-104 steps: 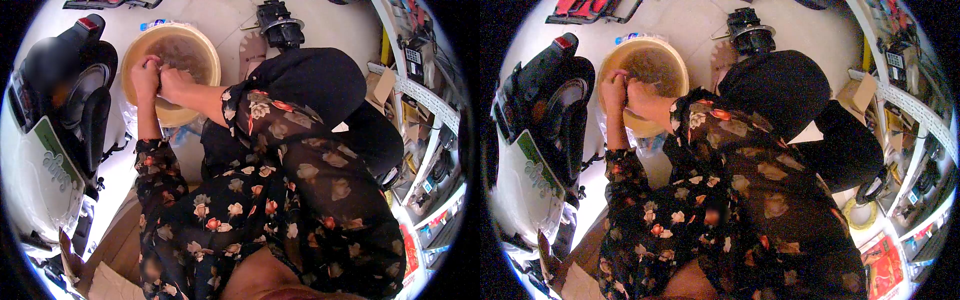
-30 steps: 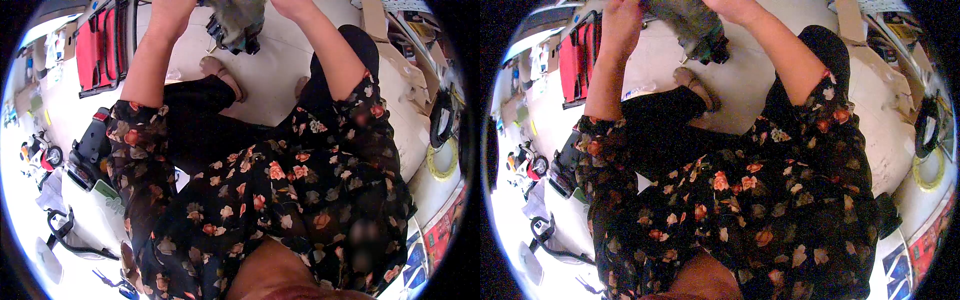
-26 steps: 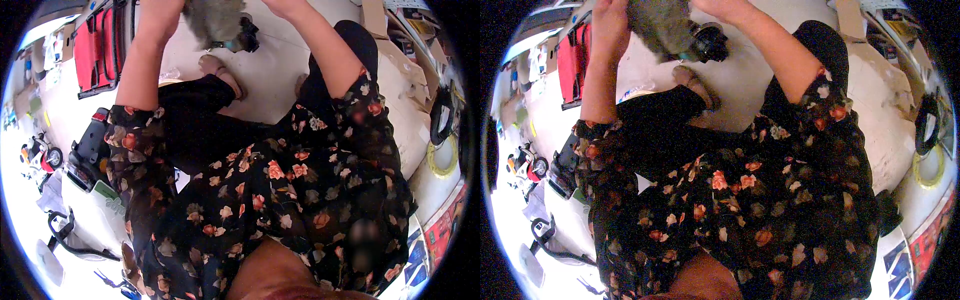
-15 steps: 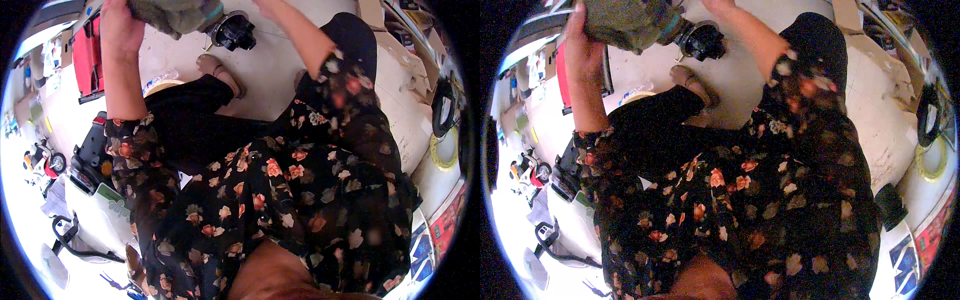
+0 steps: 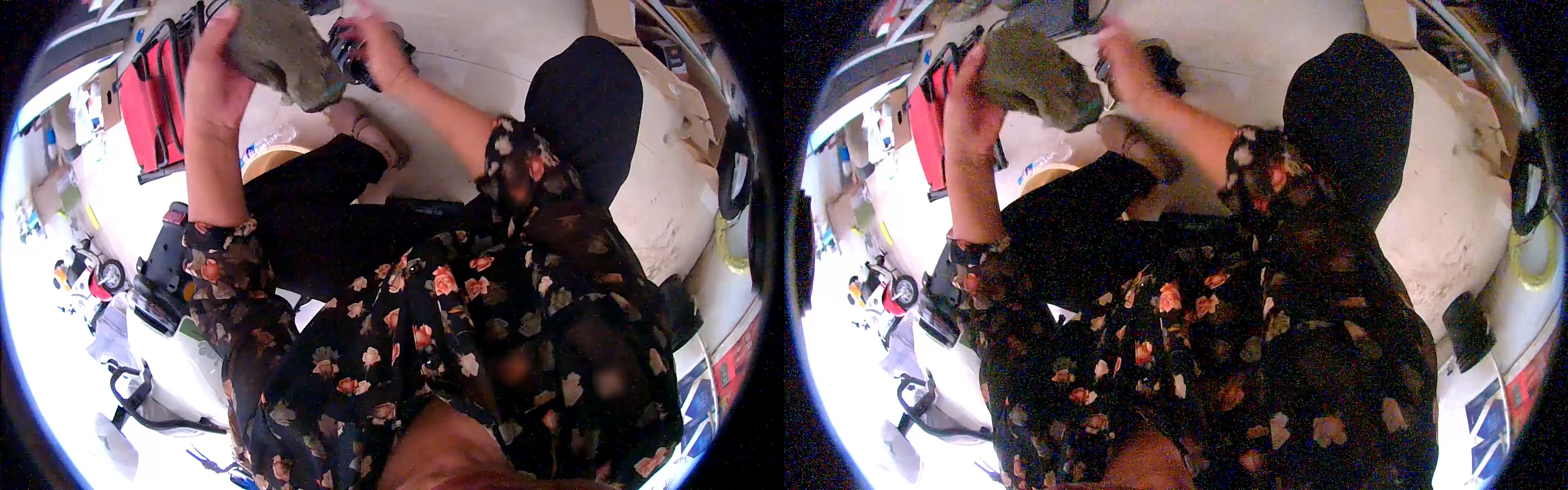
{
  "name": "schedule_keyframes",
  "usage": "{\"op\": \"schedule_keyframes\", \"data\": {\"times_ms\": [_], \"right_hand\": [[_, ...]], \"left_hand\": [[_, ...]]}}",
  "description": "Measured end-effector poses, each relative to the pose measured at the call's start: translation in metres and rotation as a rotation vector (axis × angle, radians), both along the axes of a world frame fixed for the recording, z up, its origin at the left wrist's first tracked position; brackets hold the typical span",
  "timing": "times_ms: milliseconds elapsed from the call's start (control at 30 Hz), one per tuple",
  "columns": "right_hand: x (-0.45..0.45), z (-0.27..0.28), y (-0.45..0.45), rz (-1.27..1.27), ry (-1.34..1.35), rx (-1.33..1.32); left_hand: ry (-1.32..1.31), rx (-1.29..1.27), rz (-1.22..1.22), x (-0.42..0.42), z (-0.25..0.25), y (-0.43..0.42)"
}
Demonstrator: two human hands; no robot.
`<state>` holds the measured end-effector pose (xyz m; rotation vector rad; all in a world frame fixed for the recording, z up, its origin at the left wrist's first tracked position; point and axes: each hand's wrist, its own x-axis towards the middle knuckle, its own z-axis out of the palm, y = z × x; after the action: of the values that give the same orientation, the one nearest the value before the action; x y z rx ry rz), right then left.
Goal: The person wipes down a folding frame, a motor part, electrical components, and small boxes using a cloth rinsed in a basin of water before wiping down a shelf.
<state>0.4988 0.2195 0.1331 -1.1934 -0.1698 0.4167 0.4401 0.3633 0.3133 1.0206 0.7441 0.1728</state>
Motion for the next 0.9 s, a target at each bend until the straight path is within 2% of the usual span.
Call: {"op": "schedule_keyframes", "data": {"times_ms": [33,67,133,200,233,267,333,367,433,533,567,667,700,800,833,900], "right_hand": [[-0.014,0.034,0.001,0.237,0.149,0.227],[-0.022,0.055,-0.001,0.397,0.291,0.322],[-0.024,0.054,-0.007,0.525,0.586,0.239],[-0.018,0.023,-0.008,0.321,0.536,-0.069],[-0.024,0.014,-0.017,0.214,0.508,-0.233],[-0.015,0.006,-0.018,0.064,0.237,-0.591],[0.005,0.007,-0.044,0.037,-0.012,-0.85],[0.008,-0.005,-0.045,-0.058,-0.155,-0.997],[0.009,-0.014,-0.055,0.021,-0.1,-1.13],[0.023,-0.04,-0.069,0.179,-0.135,-1.295],[0.029,-0.054,-0.073,0.241,-0.166,-1.343],[0.049,-0.088,-0.082,0.365,0.005,-1.034],[0.041,-0.093,-0.076,0.29,-0.06,-1.052],[0.052,-0.133,-0.05,0.382,0.207,-0.949],[0.053,-0.097,-0.039,0.379,0.324,-0.996],[0.034,-0.071,-0.029,0.34,-0.014,-1.187]], "left_hand": [[0.022,0.021,-0.056,0.003,-0.008,-0.008],[0.041,0.044,-0.113,0.005,-0.019,-0.011],[0.14,0.128,-0.235,0.006,-0.042,-0.016],[0.451,0.568,-0.447,0.008,-0.046,-0.017],[0.443,0.6,-0.506,-0.001,-0.041,-0.019],[0.435,0.637,-0.553,-0.003,-0.047,-0.011],[0.412,0.667,-0.682,-0.004,-0.064,0.004],[0.385,0.715,-0.73,-0.008,-0.083,0.014],[0.322,0.83,-0.871,-0.014,-0.112,0.027],[0.199,1.036,-0.876,-0.023,-0.165,0.029],[0.274,1.008,-0.91,-0.02,-0.164,0.021],[0.137,1.082,-0.766,-0.027,-0.21,-0.001],[0.094,1.016,-0.792,-0.034,-0.221,-0.009],[0.039,1.114,-0.671,-0.038,-0.232,-0.028],[0.066,1.123,-0.672,-0.037,-0.234,-0.028],[0.099,1.152,-0.681,-0.034,-0.228,-0.03]]}}
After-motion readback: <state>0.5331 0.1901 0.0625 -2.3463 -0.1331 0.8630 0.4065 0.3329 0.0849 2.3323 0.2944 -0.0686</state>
